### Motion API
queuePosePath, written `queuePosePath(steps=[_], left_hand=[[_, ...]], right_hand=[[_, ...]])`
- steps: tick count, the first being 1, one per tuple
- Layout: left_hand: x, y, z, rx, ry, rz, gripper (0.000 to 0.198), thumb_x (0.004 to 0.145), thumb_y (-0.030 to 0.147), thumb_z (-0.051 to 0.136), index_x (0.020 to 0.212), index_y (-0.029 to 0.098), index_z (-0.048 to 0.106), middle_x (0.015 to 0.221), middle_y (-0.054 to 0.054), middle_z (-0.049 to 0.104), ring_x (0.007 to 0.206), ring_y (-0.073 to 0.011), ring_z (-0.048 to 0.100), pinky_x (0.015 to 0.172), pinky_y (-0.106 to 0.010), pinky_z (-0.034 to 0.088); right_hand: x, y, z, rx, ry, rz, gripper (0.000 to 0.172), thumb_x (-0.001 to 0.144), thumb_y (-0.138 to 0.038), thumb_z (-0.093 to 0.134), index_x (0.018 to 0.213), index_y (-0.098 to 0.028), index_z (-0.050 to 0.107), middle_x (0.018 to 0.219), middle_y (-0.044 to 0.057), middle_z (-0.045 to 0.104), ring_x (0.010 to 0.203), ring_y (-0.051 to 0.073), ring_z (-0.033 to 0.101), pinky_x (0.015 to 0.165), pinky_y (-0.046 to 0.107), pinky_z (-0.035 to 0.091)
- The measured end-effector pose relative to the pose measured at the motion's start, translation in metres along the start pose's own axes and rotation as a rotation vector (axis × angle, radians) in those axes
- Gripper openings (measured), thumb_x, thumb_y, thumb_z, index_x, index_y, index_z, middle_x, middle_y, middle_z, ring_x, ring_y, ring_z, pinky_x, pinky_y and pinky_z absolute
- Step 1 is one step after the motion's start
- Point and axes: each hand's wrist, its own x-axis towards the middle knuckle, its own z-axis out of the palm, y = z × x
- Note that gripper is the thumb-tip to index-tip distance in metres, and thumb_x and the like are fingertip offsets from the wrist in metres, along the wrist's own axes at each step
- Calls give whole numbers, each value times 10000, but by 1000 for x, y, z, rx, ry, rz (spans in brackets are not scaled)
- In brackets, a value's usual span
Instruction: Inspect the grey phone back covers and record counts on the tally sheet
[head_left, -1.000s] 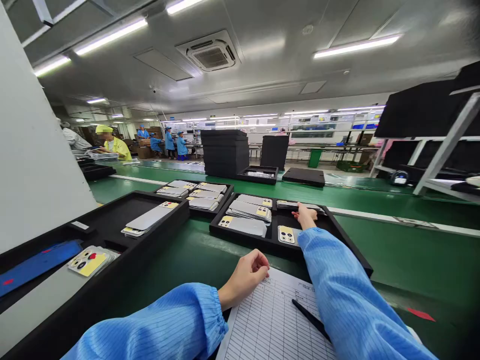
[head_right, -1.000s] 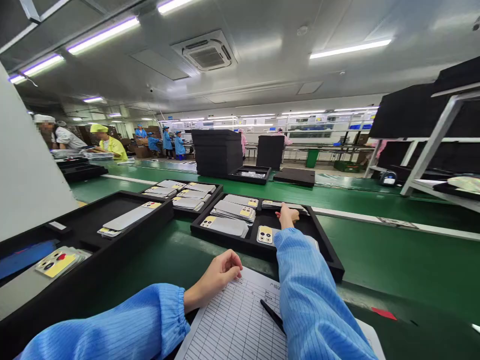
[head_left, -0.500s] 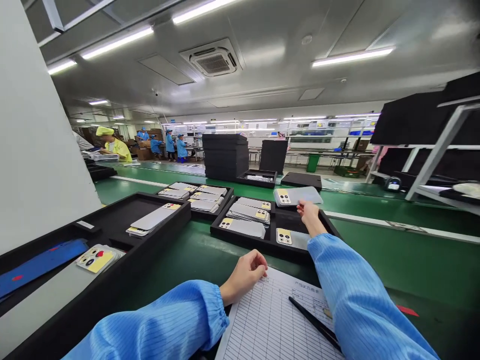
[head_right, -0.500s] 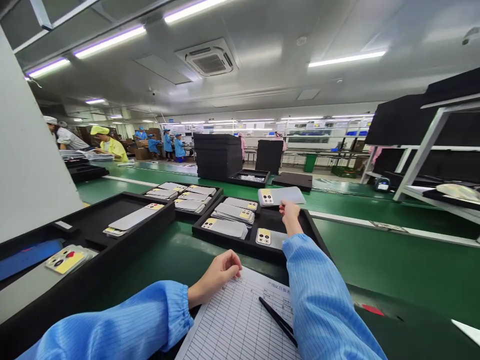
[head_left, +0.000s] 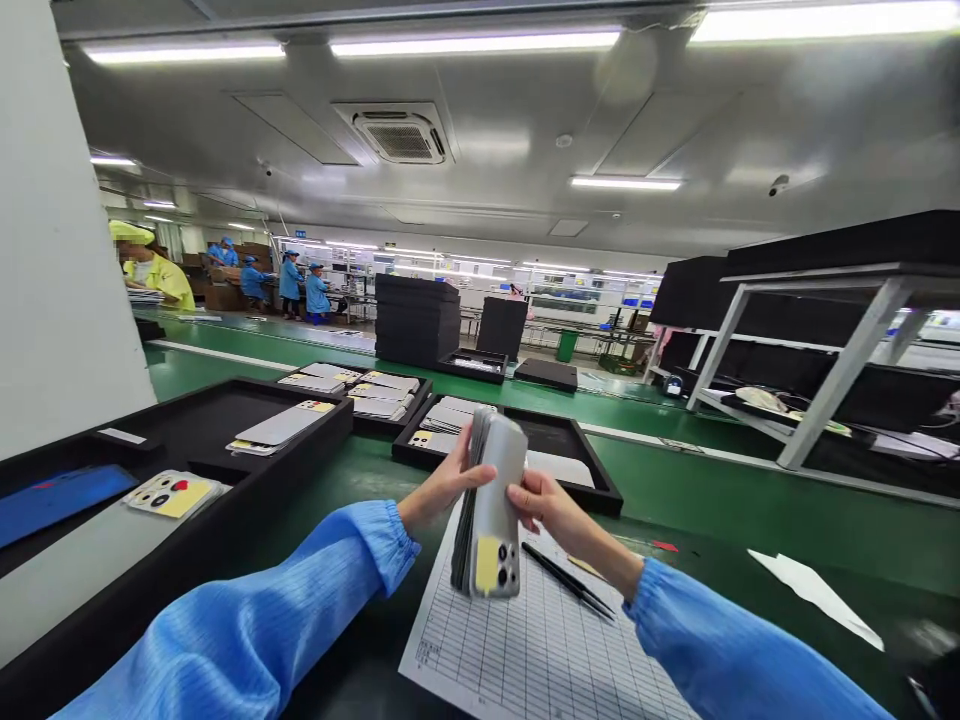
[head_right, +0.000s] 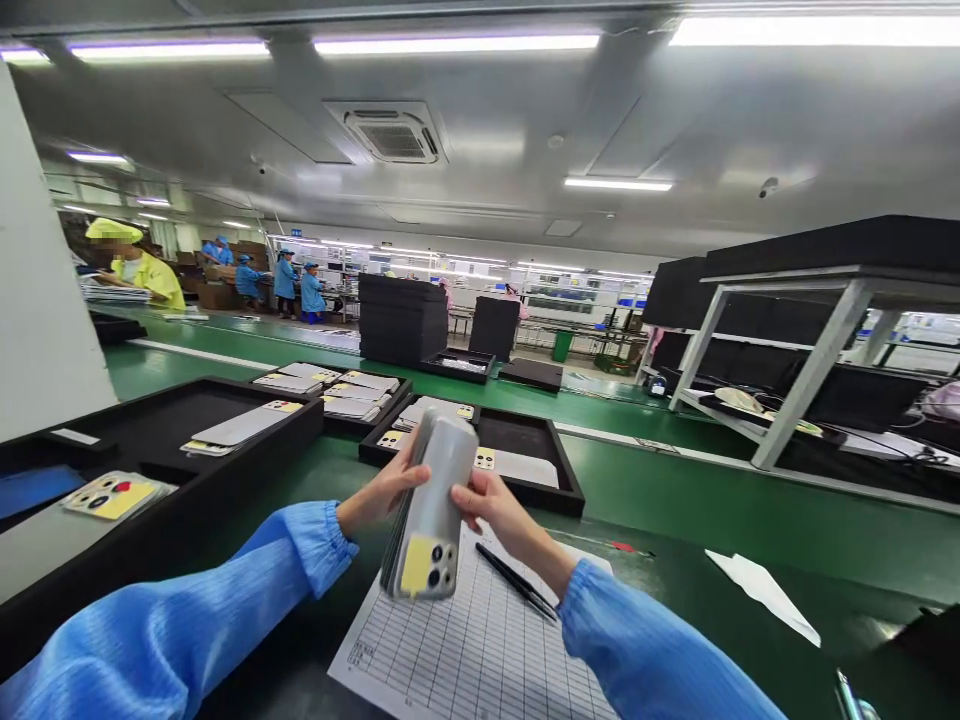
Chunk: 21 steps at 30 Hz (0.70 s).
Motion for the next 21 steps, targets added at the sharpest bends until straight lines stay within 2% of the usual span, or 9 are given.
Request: queuePosePath(steps=[3, 5, 7, 10, 12, 13, 15, 18, 21], left_hand=[[-23, 10, 14, -80, -124, -69, 767, 653, 375, 676, 1307, 268, 289, 983, -55, 558, 872, -237, 566, 743, -387, 465], [-38, 12, 18, -44, -69, -10, 763, 697, 317, 643, 1333, 296, 221, 984, -42, 537, 854, -214, 564, 742, -386, 474], [-51, 11, 18, 74, 20, 103, 783, 711, 260, 644, 1339, 303, 179, 991, -32, 516, 874, -194, 549, 788, -374, 465], [-61, 8, 13, 229, 112, 228, 771, 729, 238, 649, 1326, 296, 163, 1019, -35, 488, 925, -182, 526, 853, -353, 438], [-63, 7, 10, 248, 123, 230, 743, 745, 274, 645, 1304, 303, 157, 1030, -39, 469, 922, -183, 529, 824, -344, 452], [-63, 6, 8, 247, 119, 214, 727, 739, 298, 654, 1283, 302, 170, 1031, -40, 462, 916, -184, 532, 806, -337, 458], [-63, 5, 5, 254, 98, 156, 695, 705, 347, 691, 1219, 289, 228, 1006, -35, 466, 893, -182, 539, 780, -324, 461], [-62, 3, 0, 264, 78, 101, 663, 649, 427, 726, 1128, 265, 297, 941, -18, 486, 851, -174, 544, 776, -323, 450], [-62, 3, -4, 241, 78, 110, 668, 636, 501, 710, 1108, 254, 306, 935, -21, 492, 824, -170, 543, 770, -334, 446]], right_hand=[[-16, 5, 21, -30, -129, -22, 469, 576, -547, 720, 712, -122, 576, 571, -25, 467, 420, 55, 358, 357, 184, 296], [-19, 7, 30, -45, -151, -48, 436, 632, -545, 686, 720, -131, 582, 603, -17, 478, 484, 81, 415, 439, 208, 366], [-20, 8, 38, -93, -137, -106, 428, 681, -536, 656, 842, -143, 607, 750, 19, 553, 674, 144, 517, 640, 273, 445], [-25, 9, 53, -225, -161, -241, 706, 623, -603, 667, 1163, -173, 515, 1159, 85, 515, 1049, 261, 471, 911, 389, 377], [-31, 11, 63, -281, -188, -298, 934, 545, -614, 713, 1299, -183, 369, 1327, 111, 377, 1189, 301, 365, 978, 423, 330], [-34, 13, 68, -287, -181, -297, 978, 538, -586, 736, 1326, -186, 317, 1357, 114, 337, 1225, 302, 326, 999, 427, 311], [-39, 18, 74, -289, -126, -274, 887, 592, -498, 747, 1308, -190, 321, 1329, 108, 371, 1227, 288, 331, 1016, 432, 294], [-41, 25, 76, -261, -83, -215, 655, 667, -414, 708, 1210, -186, 422, 1189, 88, 497, 1108, 273, 448, 965, 436, 351], [-40, 29, 73, -235, -99, -167, 661, 656, -390, 718, 1211, -185, 424, 1138, 76, 528, 1040, 262, 487, 914, 414, 396]])
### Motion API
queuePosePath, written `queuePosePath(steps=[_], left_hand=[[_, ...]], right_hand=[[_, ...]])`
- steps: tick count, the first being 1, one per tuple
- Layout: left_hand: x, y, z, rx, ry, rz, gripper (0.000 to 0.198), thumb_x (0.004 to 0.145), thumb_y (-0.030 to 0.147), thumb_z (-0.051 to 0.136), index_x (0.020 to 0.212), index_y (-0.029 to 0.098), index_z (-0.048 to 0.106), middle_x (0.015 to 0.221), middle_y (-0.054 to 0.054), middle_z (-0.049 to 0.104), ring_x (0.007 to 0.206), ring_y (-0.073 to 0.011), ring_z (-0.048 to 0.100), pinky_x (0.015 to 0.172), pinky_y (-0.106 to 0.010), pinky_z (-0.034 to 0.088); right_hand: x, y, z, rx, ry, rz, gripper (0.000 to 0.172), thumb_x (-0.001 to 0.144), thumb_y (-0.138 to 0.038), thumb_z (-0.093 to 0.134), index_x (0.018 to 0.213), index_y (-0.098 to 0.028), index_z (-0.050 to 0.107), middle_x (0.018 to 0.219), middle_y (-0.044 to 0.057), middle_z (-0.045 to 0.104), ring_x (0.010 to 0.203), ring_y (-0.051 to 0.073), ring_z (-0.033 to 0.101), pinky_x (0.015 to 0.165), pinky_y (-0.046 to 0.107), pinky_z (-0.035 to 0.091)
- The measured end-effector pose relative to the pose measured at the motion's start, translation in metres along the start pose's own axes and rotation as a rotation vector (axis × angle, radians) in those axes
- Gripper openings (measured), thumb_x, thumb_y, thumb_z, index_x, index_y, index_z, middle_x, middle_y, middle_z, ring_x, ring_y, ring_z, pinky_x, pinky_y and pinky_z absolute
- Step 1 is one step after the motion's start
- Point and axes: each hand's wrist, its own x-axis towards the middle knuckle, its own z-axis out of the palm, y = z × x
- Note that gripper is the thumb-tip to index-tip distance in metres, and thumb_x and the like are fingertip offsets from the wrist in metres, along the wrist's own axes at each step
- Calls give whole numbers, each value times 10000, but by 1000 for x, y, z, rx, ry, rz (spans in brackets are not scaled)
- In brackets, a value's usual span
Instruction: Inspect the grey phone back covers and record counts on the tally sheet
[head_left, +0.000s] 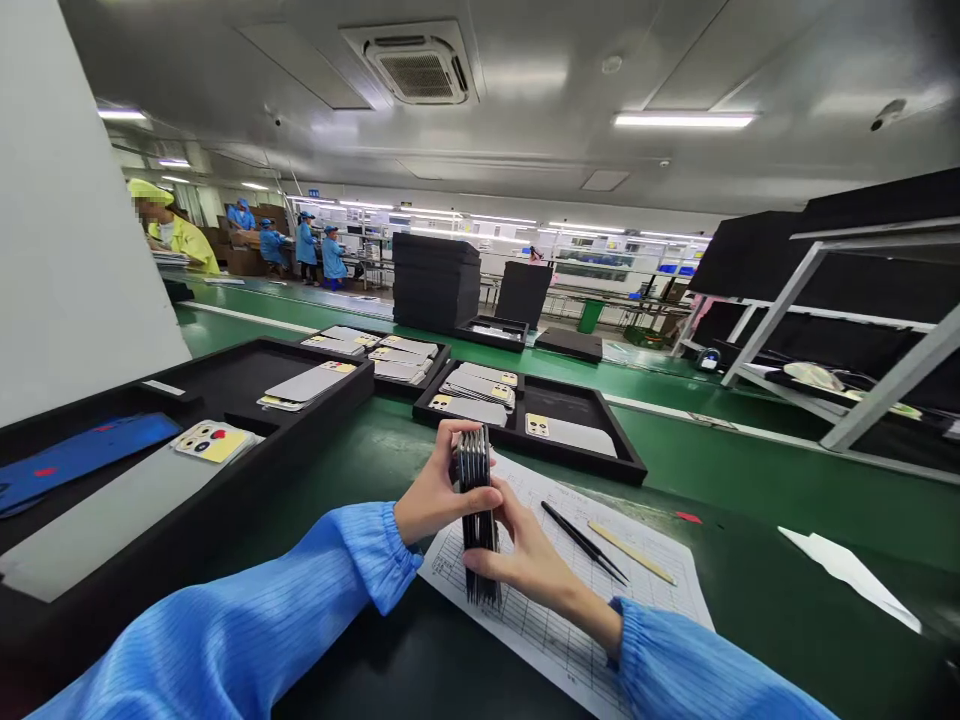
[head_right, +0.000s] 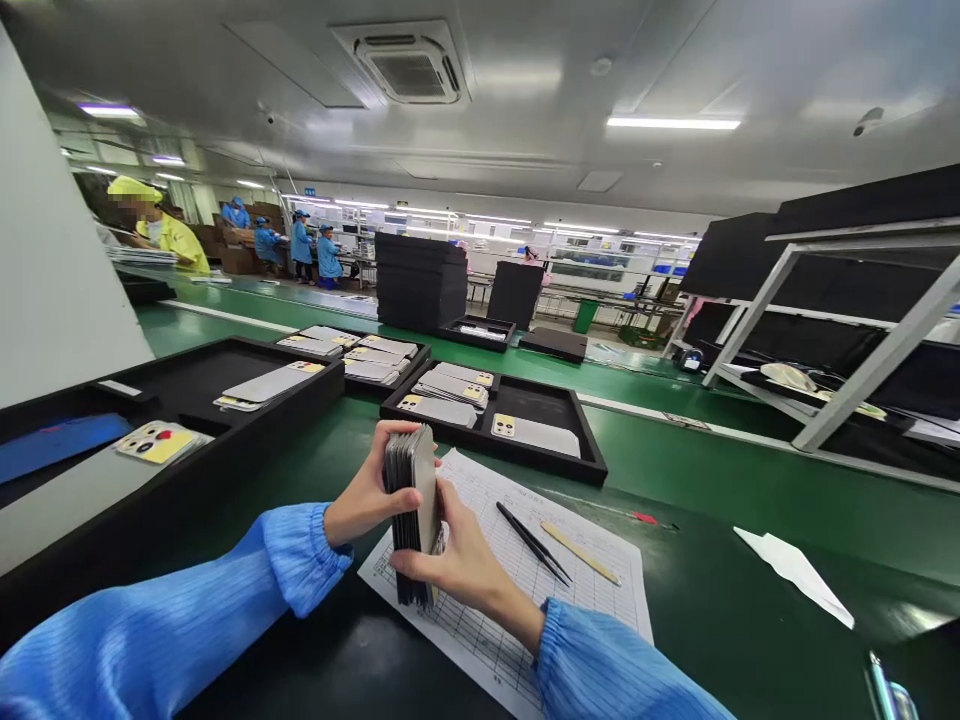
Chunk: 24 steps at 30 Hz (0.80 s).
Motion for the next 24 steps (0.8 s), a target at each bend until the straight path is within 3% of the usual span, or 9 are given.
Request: queuePosePath(steps=[6, 15, 18, 22, 24], left_hand=[[1, -2, -4, -31, 6, -39, 636, 678, 484, 684, 1131, 260, 297, 974, -40, 489, 868, -193, 548, 770, -347, 446], [2, -2, -7, -27, 12, -70, 601, 713, 446, 656, 1157, 256, 298, 928, -23, 495, 848, -184, 539, 759, -325, 439], [1, -2, -5, -52, 62, -98, 530, 743, 392, 620, 1166, 265, 329, 927, -10, 507, 832, -167, 543, 775, -313, 436], [7, -3, -11, -237, 255, -287, 445, 734, 427, 523, 1119, 259, 375, 811, 27, 540, 666, -142, 566, 662, -290, 467], [12, -5, -19, -287, 257, -429, 413, 749, 475, 438, 1067, 212, 431, 712, 16, 561, 567, -163, 571, 561, -305, 471]], right_hand=[[2, 4, -3, 60, -6, 12, 655, 649, -468, 713, 1188, -194, 460, 1107, 65, 554, 1046, 266, 490, 912, 408, 395], [4, 3, -5, 167, -32, 24, 615, 677, -448, 700, 1191, -201, 468, 1157, 67, 551, 1103, 267, 482, 943, 413, 382], [5, 1, -4, 191, -36, 55, 638, 660, -475, 701, 1180, -191, 465, 1174, 78, 547, 1113, 274, 484, 961, 427, 372], [8, -6, -11, 154, -76, 68, 608, 667, -494, 676, 1145, -180, 470, 1136, 84, 559, 1079, 266, 511, 955, 424, 382], [9, -11, -19, -33, -88, 35, 578, 664, -448, 682, 1130, -180, 469, 1063, 79, 579, 984, 251, 551, 898, 408, 423]])
